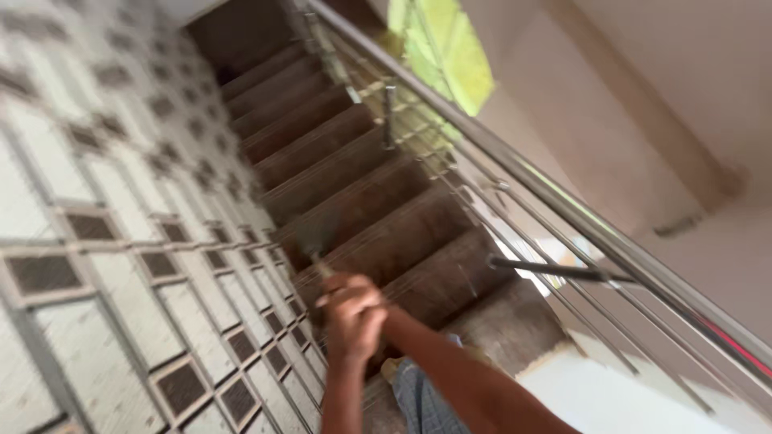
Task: The person mops the floor and a staircase using a long-handled mop, periodically rinsing and wringing the mop head by hand in a bucket of water in a kitchen sink.
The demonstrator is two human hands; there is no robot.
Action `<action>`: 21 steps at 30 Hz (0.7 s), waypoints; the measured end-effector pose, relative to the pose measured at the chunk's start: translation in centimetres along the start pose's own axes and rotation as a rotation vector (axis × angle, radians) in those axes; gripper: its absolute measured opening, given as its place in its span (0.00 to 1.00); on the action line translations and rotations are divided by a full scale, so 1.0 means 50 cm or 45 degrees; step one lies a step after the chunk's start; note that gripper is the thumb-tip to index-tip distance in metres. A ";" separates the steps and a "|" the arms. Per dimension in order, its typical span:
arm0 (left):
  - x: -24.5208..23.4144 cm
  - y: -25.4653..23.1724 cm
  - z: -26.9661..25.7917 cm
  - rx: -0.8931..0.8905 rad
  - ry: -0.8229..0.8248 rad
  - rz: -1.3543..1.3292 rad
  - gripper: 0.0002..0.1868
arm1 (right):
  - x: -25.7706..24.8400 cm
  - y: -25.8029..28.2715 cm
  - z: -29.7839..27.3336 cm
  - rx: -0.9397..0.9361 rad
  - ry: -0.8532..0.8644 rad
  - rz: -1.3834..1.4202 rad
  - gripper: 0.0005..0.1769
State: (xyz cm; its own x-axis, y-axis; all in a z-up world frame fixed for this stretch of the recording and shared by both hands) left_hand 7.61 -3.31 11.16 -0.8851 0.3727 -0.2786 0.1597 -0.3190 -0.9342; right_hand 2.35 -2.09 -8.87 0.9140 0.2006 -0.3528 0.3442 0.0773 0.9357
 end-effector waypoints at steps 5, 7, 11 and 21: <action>-0.080 -0.032 -0.079 0.037 -0.009 0.187 0.09 | -0.023 0.155 -0.001 -0.053 -0.170 0.061 0.20; -0.089 -0.023 -0.105 0.379 0.071 0.494 0.16 | -0.047 0.217 -0.009 -0.065 -0.259 0.074 0.21; -0.064 -0.027 -0.123 0.148 0.172 -0.113 0.16 | -0.105 0.300 -0.037 -0.171 -0.315 0.200 0.21; 0.056 -0.062 -0.093 0.145 0.447 -0.462 0.16 | -0.230 0.396 -0.130 -0.198 -0.497 0.339 0.21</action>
State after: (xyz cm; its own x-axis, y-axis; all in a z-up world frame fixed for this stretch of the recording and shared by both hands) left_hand 6.68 2.78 12.22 -0.6715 0.7408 -0.0175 -0.1964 -0.2007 -0.9598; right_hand -2.76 3.50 13.73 0.9883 -0.1453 -0.0469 0.0790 0.2236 0.9715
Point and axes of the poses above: each hand's wrist, its own z-axis towards the middle knuckle, its own x-axis out of the palm, y = z × x, the point moved 1 cm from there along z, towards the middle knuckle, and after that the axes turned 2 degrees about z, right-handed, at the moved point
